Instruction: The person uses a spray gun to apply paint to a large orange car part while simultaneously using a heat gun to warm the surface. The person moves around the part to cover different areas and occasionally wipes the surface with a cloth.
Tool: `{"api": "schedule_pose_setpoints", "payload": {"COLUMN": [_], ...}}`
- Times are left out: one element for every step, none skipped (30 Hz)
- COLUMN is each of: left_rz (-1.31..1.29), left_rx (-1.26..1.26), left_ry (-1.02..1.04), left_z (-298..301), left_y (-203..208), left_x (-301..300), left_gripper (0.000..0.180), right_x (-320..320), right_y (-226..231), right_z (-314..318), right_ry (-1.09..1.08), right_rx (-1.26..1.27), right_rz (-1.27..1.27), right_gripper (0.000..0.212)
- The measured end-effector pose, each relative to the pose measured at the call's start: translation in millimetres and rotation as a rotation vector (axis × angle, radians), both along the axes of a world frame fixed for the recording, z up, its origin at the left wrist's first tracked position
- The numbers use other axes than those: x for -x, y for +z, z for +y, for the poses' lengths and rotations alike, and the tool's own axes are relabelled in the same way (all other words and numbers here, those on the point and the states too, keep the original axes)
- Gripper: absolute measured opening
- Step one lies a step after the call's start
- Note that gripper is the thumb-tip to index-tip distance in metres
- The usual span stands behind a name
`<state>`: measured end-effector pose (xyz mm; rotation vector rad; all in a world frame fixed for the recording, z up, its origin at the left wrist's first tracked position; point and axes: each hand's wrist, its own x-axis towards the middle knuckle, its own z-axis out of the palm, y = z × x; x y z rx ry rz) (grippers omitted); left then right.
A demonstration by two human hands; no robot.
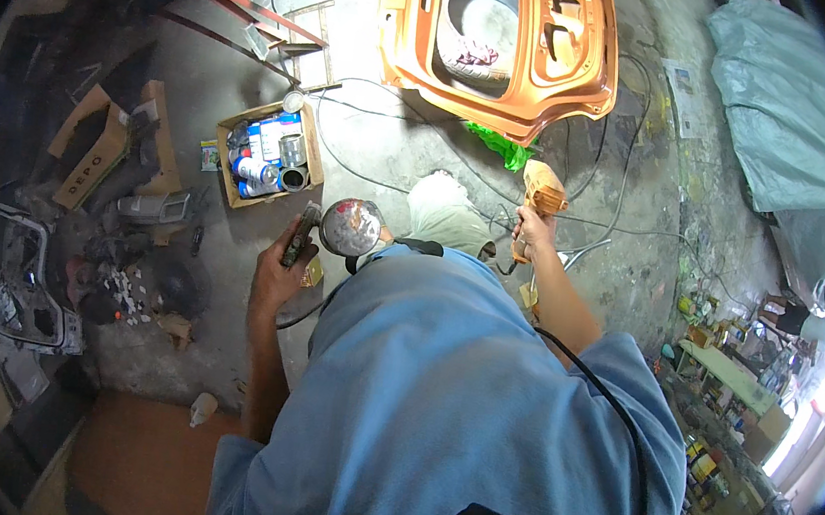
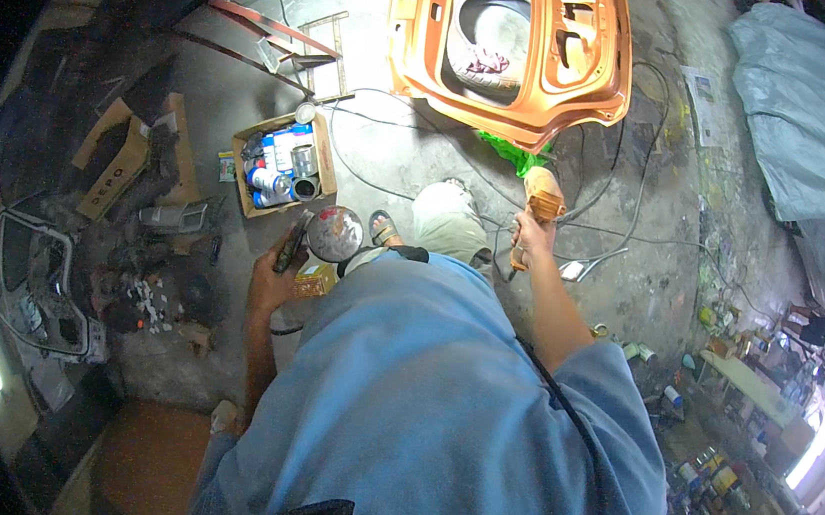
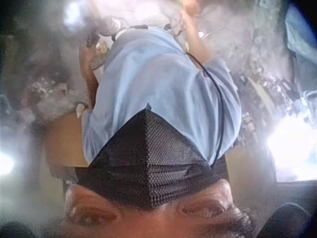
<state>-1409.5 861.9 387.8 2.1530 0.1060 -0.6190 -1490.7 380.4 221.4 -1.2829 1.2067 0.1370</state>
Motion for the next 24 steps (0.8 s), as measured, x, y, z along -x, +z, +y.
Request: {"api": "schedule_pose_setpoints", "payload": {"left_rz": [0.001,-0.029,-0.001,-0.002,-0.009,-0.016,-0.027,-0.040,-0.054,-0.067,-0.088,-0.051,-0.029,-0.025,-0.005,-0.002,-0.008,-0.014,0.026,-0.037,-0.074,-0.108,-0.098,-0.057], "left_rx": [-0.005,0.036,0.006,0.023,0.068,0.032,0.020,0.007,-0.008,-0.023,-0.024,-0.018,0.002,0.042,0.084,0.068,0.069,0.069,0.085,0.064,0.036,0.008,0.022,-0.001], "left_ry": [-0.004,-0.012,-0.006,-0.001,0.008,-0.016,-0.034,-0.050,-0.071,-0.091,-0.108,-0.112,-0.115,-0.116,-0.099,-0.095,-0.086,-0.077,-0.047,-0.066,-0.074,-0.082,-0.072,-0.050], "left_z": [5,8,10,10,8,5,2,-2,-5,-9,-11,-13,-16,-17,-20,-22,-24,-25,-27,-28,-29,-29,-28,-27], "left_y": [-1,-1,-1,-1,0,0,1,2,3,4,6,7,8,8,8,8,7,7,6,6,5,5,5,6], "left_x": [-2,-5,-8,-11,-16,-21,-25,-30,-35,-39,-41,-43,-46,-48,-48,-49,-47,-45,-43,-41,-38,-35,-30,-27], "left_gripper": [0.059,0.059,0.059,0.059,0.059,0.059,0.059,0.059,0.059,0.058,0.058,0.058,0.057,0.057,0.057,0.056,0.056,0.056,0.056,0.056,0.056,0.056,0.055,0.055], "right_x": [6,11,16,18,20,22,19,14,9,4,-2,-9,-17,-23,-26,-29,-36,-40,-41,-44,-43,-42,-42,-42], "right_y": [2,1,0,-4,-8,-14,-20,-26,-31,-34,-35,-35,-31,-26,-19,-13,-10,-7,-4,-4,-4,-5,-6,-7], "right_z": [5,10,13,15,17,19,17,15,14,13,13,12,10,10,10,11,11,12,9,6,2,-2,-10,-17], "right_ry": [-0.006,-0.010,0.020,0.052,0.094,0.155,0.278,0.433,0.604,0.709,0.810,0.844,0.872,0.814,0.754,0.704,0.799,0.780,0.667,0.561,0.504,0.390,0.325,0.240], "right_rx": [-0.011,-0.024,-0.038,0.000,0.034,0.072,0.159,0.321,0.501,0.578,0.660,0.641,0.627,0.517,0.407,0.289,0.440,0.475,0.388,0.312,0.340,0.371,0.354,0.323], "right_rz": [-0.025,-0.063,-0.048,-0.054,-0.085,-0.140,-0.005,-0.032,-0.046,-0.019,0.006,0.067,0.135,0.116,0.108,0.058,0.004,-0.022,0.014,0.047,-0.001,-0.016,-0.009,0.053], "right_gripper": [0.013,0.013,0.013,0.013,0.013,0.013,0.017,0.020,0.025,0.028,0.032,0.035,0.038,0.040,0.042,0.044,0.043,0.042,0.035,0.029,0.030,0.028,0.028,0.029]}}
